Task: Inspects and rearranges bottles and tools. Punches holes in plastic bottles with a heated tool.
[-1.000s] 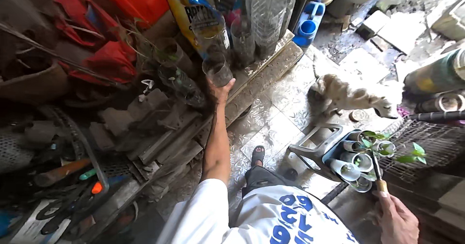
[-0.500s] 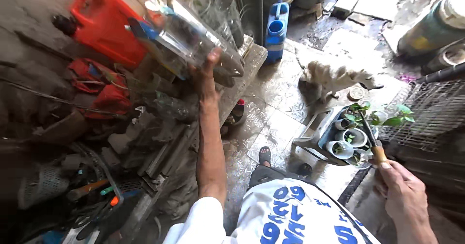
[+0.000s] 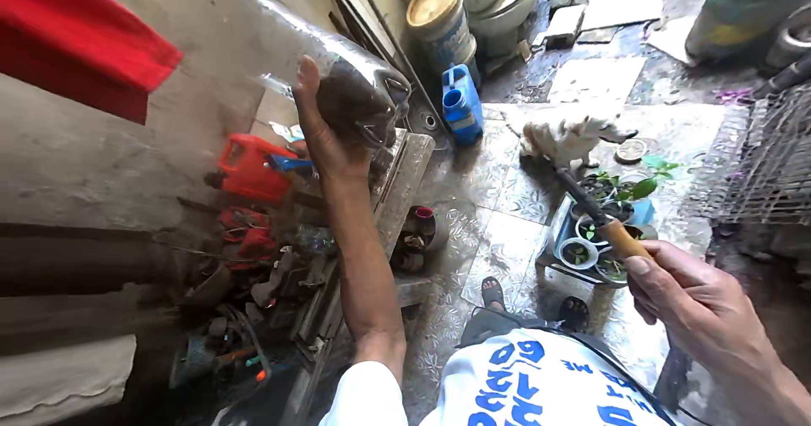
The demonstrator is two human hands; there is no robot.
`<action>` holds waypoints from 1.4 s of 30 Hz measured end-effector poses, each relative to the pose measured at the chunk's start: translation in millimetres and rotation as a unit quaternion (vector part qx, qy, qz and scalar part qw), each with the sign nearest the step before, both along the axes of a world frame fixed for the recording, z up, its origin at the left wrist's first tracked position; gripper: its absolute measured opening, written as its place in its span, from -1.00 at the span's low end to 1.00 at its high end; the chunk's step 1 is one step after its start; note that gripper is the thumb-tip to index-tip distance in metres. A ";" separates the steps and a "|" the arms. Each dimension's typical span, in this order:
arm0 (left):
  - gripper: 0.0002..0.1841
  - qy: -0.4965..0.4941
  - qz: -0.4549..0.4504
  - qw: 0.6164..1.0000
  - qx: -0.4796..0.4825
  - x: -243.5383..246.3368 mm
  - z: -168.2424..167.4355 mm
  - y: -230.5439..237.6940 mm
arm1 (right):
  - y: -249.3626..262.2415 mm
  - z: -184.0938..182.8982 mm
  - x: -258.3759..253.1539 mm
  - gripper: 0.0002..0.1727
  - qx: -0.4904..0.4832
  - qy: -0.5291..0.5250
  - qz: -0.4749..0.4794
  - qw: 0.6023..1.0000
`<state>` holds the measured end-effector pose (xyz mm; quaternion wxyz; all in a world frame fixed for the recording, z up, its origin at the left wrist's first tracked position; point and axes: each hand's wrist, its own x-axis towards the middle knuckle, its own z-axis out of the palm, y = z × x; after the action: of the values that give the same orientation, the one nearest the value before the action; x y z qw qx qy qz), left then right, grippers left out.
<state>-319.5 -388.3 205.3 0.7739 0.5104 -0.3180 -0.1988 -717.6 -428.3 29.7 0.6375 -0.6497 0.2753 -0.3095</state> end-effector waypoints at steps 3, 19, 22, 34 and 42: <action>-0.52 0.017 -0.037 0.999 -0.015 -27.0 -1.3 -12.2 | -2.4 14.5 -6.1 -0.57 -0.034 -0.002 0.002 0.999; -0.61 0.047 -0.070 0.996 -0.041 -83.6 -44.0 -13.3 | 5.3 54.6 6.5 -0.63 -0.178 -0.019 -0.010 0.984; -0.48 0.057 -0.071 0.994 -0.060 -79.8 -58.4 -9.3 | 14.1 51.6 23.4 -0.64 -0.181 0.001 -0.026 0.983; 0.00 0.043 -0.036 0.997 -0.048 -36.9 -110.6 8.9 | 40.3 35.9 76.1 -0.62 -0.179 0.080 -0.047 0.980; -0.07 0.055 -0.029 0.997 -0.055 -34.8 -126.4 14.9 | 54.2 28.9 88.8 -0.63 -0.185 0.114 -0.058 0.974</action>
<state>-354.3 -373.4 78.9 0.8107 0.4463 -0.3005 -0.2310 -628.7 -374.1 58.7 0.4518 -0.7700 0.3217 -0.3154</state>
